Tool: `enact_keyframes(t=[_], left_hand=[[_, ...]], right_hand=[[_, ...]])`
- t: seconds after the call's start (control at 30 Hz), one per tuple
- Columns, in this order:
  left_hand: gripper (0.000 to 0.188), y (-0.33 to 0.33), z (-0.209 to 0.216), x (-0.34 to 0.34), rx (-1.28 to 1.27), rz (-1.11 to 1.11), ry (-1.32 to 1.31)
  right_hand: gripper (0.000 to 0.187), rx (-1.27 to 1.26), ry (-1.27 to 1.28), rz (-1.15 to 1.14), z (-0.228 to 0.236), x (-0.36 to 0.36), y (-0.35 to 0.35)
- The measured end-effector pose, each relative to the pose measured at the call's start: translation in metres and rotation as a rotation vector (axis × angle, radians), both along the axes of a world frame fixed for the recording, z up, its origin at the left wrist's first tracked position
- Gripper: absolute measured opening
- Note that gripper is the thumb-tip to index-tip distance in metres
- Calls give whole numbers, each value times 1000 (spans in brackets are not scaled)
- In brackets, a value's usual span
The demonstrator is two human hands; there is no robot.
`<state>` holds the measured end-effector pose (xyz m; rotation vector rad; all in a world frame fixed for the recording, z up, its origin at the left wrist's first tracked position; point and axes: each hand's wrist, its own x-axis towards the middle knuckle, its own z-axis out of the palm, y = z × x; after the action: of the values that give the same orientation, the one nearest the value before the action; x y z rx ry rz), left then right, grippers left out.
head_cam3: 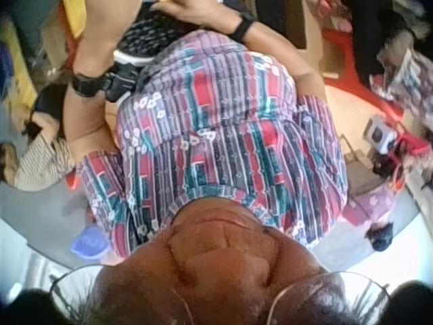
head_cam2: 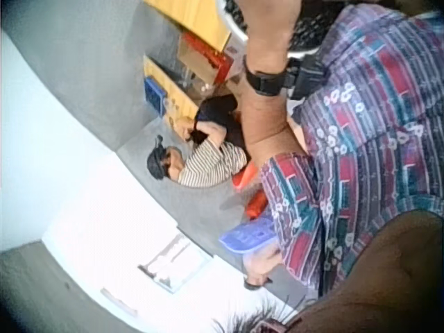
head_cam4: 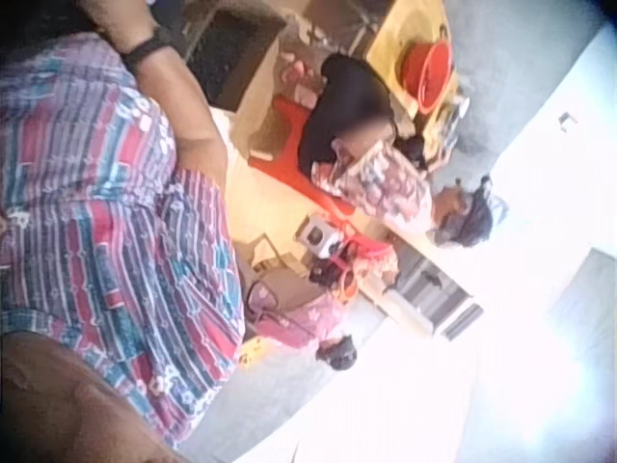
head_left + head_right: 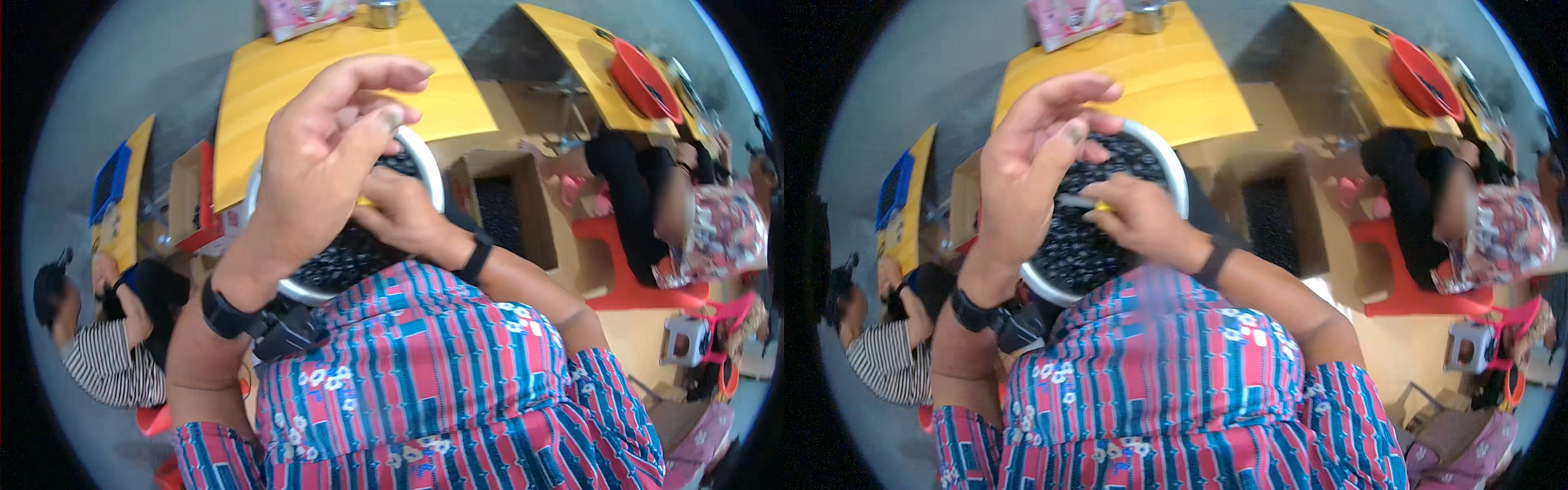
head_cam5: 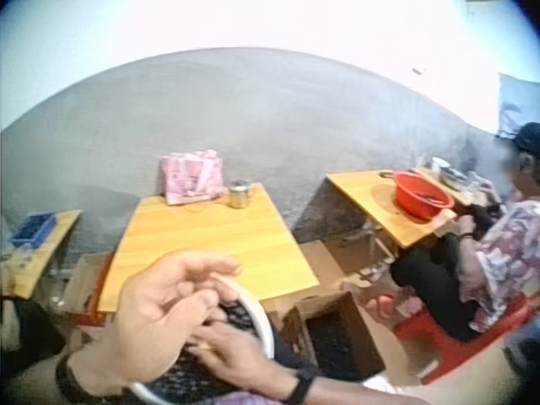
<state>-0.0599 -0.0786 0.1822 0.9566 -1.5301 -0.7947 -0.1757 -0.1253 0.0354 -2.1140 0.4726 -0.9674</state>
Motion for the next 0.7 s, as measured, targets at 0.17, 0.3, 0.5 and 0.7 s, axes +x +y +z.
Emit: enact_keyframes(t=[0.17,0.3,0.5,0.7], left_hand=[[16,50,-60,51,150,291,235],[11,34,-102,84,24,428,-447],[24,-43,-114,137,-377,643,-858],[31,-81,-135,188,-142,725,-1101]], right_hand=[[22,172,-124,-67,25,-4,-7],[23,199,-114,98,59,4,-10],[20,294,-32,395,116,30,26],[14,349,-30,571,167,49,68]])
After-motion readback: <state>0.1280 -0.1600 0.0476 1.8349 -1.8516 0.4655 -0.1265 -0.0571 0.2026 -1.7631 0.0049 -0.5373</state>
